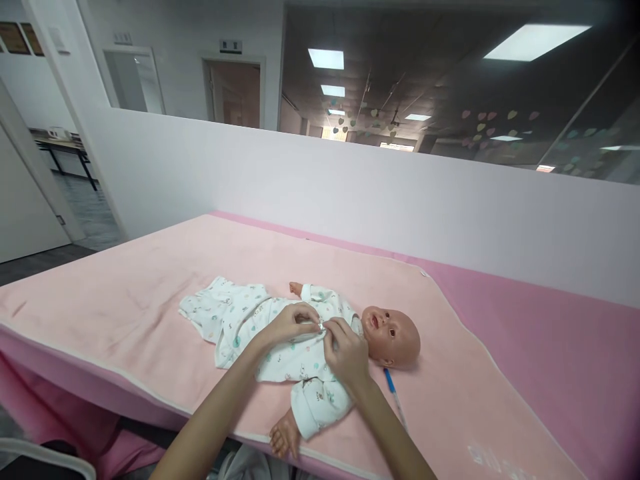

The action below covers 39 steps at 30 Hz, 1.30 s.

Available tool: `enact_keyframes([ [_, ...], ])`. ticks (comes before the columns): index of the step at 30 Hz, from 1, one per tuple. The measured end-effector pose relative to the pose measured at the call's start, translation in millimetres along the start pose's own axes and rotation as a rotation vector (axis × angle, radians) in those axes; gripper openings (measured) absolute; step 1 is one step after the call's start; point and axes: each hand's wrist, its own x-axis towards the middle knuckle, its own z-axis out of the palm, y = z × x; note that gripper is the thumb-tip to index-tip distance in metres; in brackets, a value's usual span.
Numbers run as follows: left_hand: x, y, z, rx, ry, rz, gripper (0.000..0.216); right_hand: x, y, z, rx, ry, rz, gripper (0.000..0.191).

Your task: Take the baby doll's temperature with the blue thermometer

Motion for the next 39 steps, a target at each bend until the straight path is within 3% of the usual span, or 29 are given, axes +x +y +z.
enact_keyframes([
  [2, 0, -2, 1, -0.018, 0.003, 0.009, 0.017, 5, -3, 4, -0.046, -0.043, -0.025, 0.022],
  [8, 2, -10, 0, -0.010, 0.034, 0.012, 0.017, -1, 1, 14, -0.054, 0.030, -0.062, 0.020],
  [12, 1, -9, 0, 0.036, 0.035, 0.012, 0.016, -5, 0, 12, -0.043, 0.090, 0.002, 0.023],
  [16, -1, -3, 2, 0.068, 0.045, 0.006, 0.018, -3, -5, 9, -0.065, 0.059, 0.070, 0.018],
  [23, -3, 3, 3, 0.115, 0.012, 0.017, 0.019, -2, -4, 8, -0.021, 0.019, 0.071, 0.010],
  [28, -2, -1, 3, 0.146, -0.011, 0.040, 0.023, -2, -3, 8, 0.034, 0.073, 0.075, 0.006],
  [39, -6, -2, 19, 0.540, 0.118, 0.211, 0.013, -2, -3, 14, 0.002, 0.094, 0.112, 0.007],
])
